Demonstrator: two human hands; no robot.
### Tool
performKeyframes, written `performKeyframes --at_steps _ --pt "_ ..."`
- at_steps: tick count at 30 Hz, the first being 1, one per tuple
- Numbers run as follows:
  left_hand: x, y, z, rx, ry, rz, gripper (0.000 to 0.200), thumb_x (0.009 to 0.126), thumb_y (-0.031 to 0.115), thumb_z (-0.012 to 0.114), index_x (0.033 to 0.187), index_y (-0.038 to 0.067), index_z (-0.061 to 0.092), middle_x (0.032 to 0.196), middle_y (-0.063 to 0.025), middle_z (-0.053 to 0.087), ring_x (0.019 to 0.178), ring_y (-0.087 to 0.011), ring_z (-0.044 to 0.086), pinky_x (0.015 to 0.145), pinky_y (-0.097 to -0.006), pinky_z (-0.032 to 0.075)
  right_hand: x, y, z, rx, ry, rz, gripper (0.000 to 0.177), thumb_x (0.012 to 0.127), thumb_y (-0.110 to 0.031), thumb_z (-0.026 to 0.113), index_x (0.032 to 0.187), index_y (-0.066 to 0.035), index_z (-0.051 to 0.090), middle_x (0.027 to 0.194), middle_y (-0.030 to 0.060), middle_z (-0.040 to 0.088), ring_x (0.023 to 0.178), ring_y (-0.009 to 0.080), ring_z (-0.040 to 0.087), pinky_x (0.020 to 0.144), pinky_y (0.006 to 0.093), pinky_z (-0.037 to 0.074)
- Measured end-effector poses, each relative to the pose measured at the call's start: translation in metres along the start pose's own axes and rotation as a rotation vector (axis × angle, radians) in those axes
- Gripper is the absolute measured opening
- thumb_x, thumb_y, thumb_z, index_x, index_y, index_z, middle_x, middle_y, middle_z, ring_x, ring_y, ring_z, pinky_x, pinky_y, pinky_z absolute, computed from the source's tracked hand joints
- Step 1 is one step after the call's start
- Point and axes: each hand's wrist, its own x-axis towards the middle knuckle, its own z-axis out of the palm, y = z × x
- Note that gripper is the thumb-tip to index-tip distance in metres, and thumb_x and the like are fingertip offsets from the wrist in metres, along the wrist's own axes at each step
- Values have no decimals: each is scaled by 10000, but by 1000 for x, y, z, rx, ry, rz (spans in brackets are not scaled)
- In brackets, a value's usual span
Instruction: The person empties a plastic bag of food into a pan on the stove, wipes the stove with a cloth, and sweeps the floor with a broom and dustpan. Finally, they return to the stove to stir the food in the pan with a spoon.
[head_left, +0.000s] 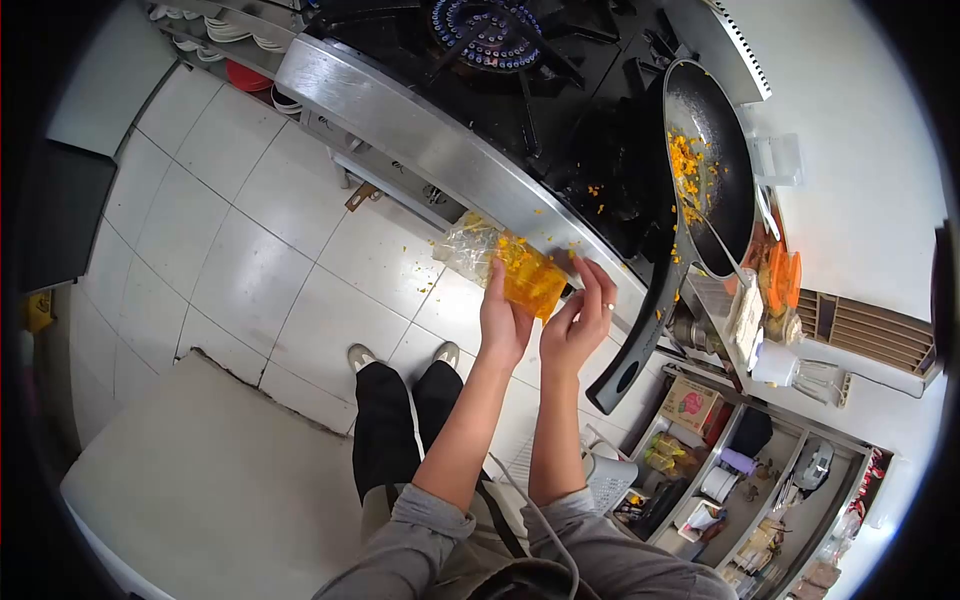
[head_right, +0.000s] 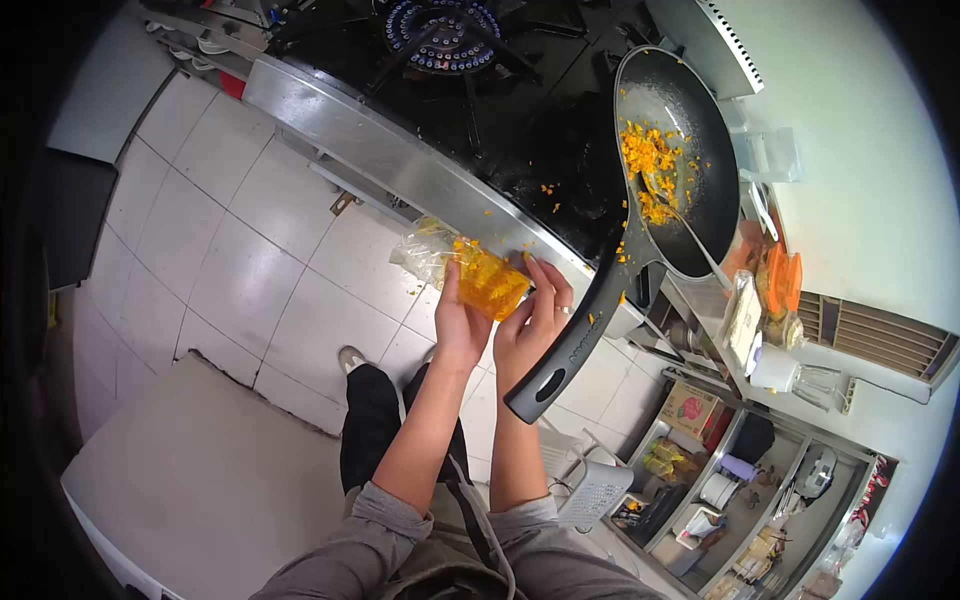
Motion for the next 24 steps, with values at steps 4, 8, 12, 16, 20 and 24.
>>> performKeyframes --at_steps 4,8,12,16,20,24 --pt "2 1 1 9 22 -1 479 948 395 359 1297 67 351 1255 -87 456 1160 -215 443 996 -380 339 5 17 6 -69 277 -46 461 696 131 385 1110 8 547 1123 176 499 1051 313 492 922 362 374" --pt "1 2 3 25 42 -9 472 950 396 351 1290 68 359 1222 -80 484 1133 -203 472 966 -360 373 6 10 9 -13 117 -19 479 695 124 387 1132 1 541 1109 177 512 1050 320 497 913 365 383" --pt "0 5 1 -30 -37 -98 461 956 391 336 1286 70 363 1220 -82 485 1127 -202 477 966 -345 373 0 0 26 28 45 -132 476 697 109 388 1123 -13 560 1092 173 526 1042 322 506 911 366 389" --pt "-2 7 7 86 41 -24 478 966 391 288 1288 42 345 1238 -105 463 1143 -203 472 963 -336 390 9 -2 29 -1 68 -103 493 685 130 422 1138 -16 552 1125 173 501 1042 329 501 895 374 411" --pt "0 8 -3 12 -112 -58 456 959 392 329 1292 83 372 1227 -52 484 1135 -164 464 964 -303 361 5 0 35 -13 -133 -257 458 675 107 510 1112 -13 575 1092 156 521 1000 313 504 879 353 416" --pt "4 9 -5 84 17 -14 430 966 376 318 1275 84 386 1192 -56 498 1112 -169 478 961 -308 364 17 -11 33 -32 -132 -302 414 683 94 490 1066 -17 604 1057 143 547 955 299 528 841 342 439"
